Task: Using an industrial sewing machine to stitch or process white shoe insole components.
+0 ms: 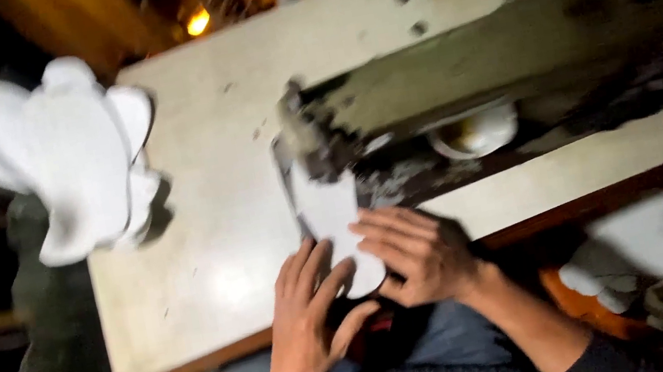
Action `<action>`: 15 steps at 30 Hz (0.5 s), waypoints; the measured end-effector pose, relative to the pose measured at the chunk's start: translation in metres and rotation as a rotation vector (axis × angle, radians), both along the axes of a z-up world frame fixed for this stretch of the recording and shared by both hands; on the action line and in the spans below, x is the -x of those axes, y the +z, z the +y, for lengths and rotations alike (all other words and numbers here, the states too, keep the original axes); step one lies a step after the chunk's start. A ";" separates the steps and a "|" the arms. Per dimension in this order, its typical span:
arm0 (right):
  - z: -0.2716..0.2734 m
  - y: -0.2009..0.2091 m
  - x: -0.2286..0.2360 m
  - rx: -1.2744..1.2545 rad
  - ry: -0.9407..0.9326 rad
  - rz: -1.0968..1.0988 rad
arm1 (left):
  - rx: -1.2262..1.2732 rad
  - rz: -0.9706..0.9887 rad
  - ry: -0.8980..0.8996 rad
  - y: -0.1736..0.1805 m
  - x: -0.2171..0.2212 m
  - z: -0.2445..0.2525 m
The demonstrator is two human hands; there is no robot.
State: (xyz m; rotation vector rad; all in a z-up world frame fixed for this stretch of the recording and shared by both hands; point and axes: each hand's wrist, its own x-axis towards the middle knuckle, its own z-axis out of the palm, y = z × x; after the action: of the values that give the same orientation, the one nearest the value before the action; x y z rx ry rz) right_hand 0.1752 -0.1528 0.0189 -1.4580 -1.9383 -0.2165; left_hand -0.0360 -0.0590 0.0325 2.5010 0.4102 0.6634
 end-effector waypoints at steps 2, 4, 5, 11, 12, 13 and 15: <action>0.000 0.001 -0.003 -0.013 -0.014 0.014 | -0.011 -0.033 -0.011 -0.003 -0.005 0.002; -0.001 0.003 -0.002 0.006 0.044 0.068 | -0.015 0.048 0.036 -0.008 -0.002 0.003; -0.003 0.006 -0.004 0.003 0.028 0.061 | -0.018 0.040 0.020 -0.011 -0.005 0.003; -0.004 0.017 -0.004 -0.029 0.076 0.111 | -0.049 0.012 0.067 -0.028 -0.004 0.006; -0.004 0.018 -0.004 -0.029 0.082 0.131 | -0.072 -0.007 0.086 -0.031 -0.006 0.006; -0.004 0.019 -0.004 -0.028 0.087 0.151 | -0.094 -0.027 0.104 -0.033 -0.007 0.007; -0.003 0.020 -0.005 -0.041 0.083 0.147 | -0.119 -0.039 0.120 -0.038 -0.009 0.008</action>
State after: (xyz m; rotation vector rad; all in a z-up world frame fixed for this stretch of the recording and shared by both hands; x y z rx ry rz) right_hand 0.1801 -0.1554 0.0387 -1.3263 -1.8603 -0.1073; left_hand -0.0272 -0.0510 -0.0051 2.5865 0.5234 0.8041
